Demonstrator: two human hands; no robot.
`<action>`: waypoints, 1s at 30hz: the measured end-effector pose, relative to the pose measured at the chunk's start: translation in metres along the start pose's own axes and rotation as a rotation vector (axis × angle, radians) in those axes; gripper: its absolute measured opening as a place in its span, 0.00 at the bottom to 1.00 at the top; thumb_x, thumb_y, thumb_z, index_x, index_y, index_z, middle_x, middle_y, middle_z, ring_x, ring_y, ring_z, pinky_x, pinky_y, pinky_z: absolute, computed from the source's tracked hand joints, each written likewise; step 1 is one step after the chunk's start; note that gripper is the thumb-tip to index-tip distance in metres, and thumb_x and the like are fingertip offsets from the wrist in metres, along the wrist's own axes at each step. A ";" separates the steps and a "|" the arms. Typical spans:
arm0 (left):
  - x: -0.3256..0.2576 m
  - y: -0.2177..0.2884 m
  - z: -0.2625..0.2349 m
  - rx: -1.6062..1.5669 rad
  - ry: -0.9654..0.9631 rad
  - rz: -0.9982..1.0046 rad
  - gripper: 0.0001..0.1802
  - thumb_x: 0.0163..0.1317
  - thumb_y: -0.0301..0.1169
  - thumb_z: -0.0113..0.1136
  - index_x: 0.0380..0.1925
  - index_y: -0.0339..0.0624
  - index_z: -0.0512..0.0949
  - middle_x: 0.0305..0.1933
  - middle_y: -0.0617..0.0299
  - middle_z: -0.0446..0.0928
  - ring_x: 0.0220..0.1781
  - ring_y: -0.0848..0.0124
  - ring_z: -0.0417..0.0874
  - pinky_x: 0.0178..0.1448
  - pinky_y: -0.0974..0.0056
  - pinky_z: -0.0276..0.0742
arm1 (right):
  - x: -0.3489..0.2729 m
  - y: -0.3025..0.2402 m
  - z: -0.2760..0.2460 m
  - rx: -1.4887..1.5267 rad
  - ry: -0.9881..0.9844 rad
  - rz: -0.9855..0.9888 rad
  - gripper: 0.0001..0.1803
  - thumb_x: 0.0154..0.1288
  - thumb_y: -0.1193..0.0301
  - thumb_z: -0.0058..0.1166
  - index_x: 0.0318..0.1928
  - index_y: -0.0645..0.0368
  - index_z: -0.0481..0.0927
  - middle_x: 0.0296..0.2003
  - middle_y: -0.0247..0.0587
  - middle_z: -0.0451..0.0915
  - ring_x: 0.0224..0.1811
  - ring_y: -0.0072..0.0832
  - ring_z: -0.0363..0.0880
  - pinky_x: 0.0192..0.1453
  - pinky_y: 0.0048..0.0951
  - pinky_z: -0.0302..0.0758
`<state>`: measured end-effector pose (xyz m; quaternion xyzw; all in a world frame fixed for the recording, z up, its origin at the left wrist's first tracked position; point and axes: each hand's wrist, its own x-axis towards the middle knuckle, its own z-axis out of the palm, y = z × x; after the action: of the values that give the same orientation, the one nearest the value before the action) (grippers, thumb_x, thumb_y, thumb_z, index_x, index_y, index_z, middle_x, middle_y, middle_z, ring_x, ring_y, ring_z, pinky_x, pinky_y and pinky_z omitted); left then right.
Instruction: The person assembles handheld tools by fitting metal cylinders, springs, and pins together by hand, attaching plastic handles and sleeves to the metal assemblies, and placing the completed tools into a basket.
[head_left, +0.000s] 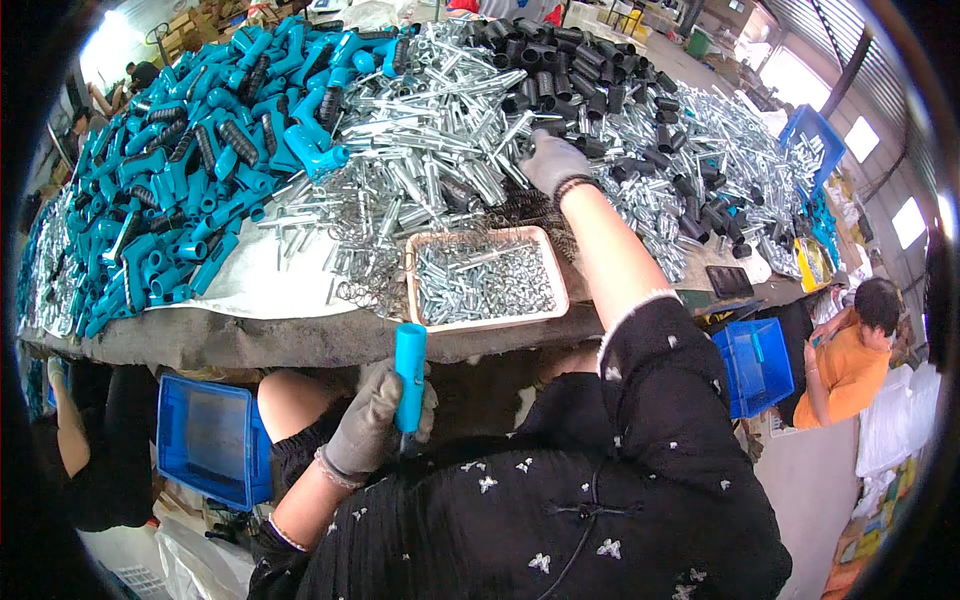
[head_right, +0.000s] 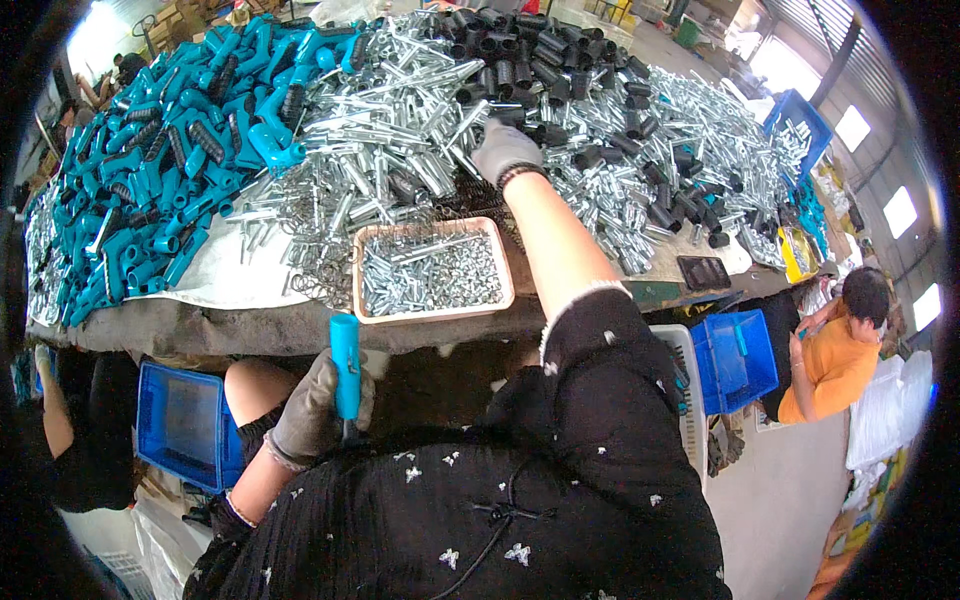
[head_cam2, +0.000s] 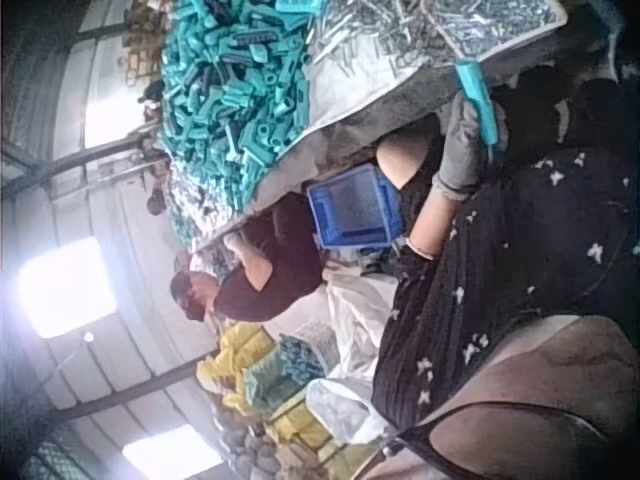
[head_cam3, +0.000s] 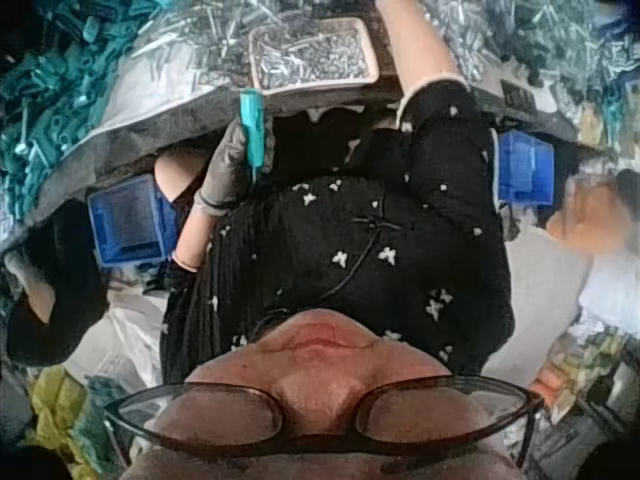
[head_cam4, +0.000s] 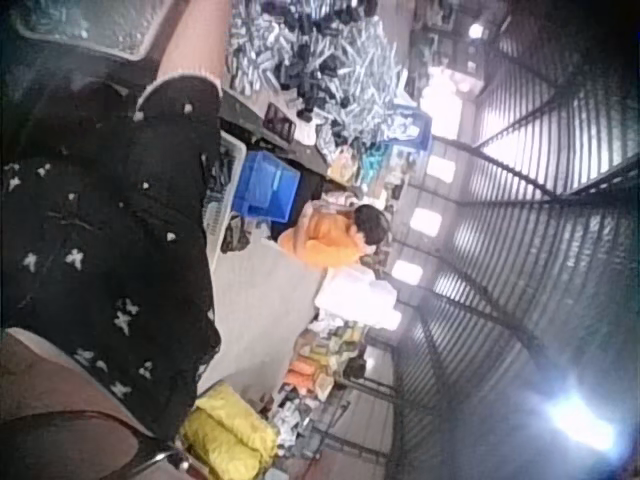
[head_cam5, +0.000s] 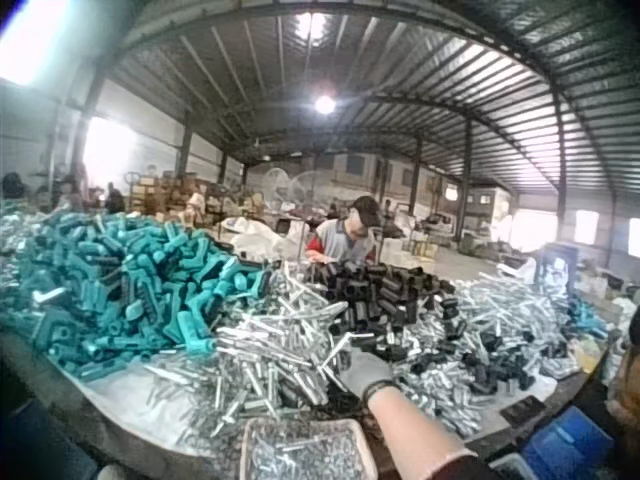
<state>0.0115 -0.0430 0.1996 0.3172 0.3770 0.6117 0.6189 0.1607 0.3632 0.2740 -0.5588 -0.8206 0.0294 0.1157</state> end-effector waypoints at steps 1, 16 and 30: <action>-0.002 0.000 -0.006 0.057 -0.072 -0.005 0.38 0.66 0.65 0.52 0.55 0.39 0.70 0.37 0.59 0.77 0.28 0.71 0.78 0.31 0.67 0.74 | -0.011 -0.006 -0.007 0.089 0.129 -0.034 0.29 0.65 0.56 0.56 0.60 0.61 0.74 0.52 0.59 0.81 0.57 0.49 0.80 0.63 0.43 0.74; 0.045 0.000 0.016 0.244 -0.435 -0.367 0.47 0.57 0.67 0.62 0.56 0.32 0.73 0.34 0.60 0.80 0.24 0.75 0.78 0.26 0.72 0.71 | -0.274 0.019 -0.055 0.990 -0.175 -0.494 0.30 0.57 0.59 0.73 0.55 0.63 0.79 0.45 0.48 0.85 0.48 0.37 0.85 0.53 0.34 0.79; 0.052 -0.020 0.048 0.428 -0.363 -0.204 0.38 0.66 0.64 0.55 0.52 0.35 0.75 0.31 0.65 0.76 0.25 0.78 0.75 0.27 0.72 0.69 | -0.284 -0.003 -0.008 0.459 0.194 -0.666 0.25 0.65 0.45 0.57 0.30 0.55 0.71 0.22 0.46 0.76 0.26 0.44 0.80 0.30 0.41 0.74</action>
<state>0.0606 0.0107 0.2033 0.5050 0.4108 0.3861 0.6536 0.2584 0.0985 0.2375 -0.2229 -0.9139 0.1197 0.3174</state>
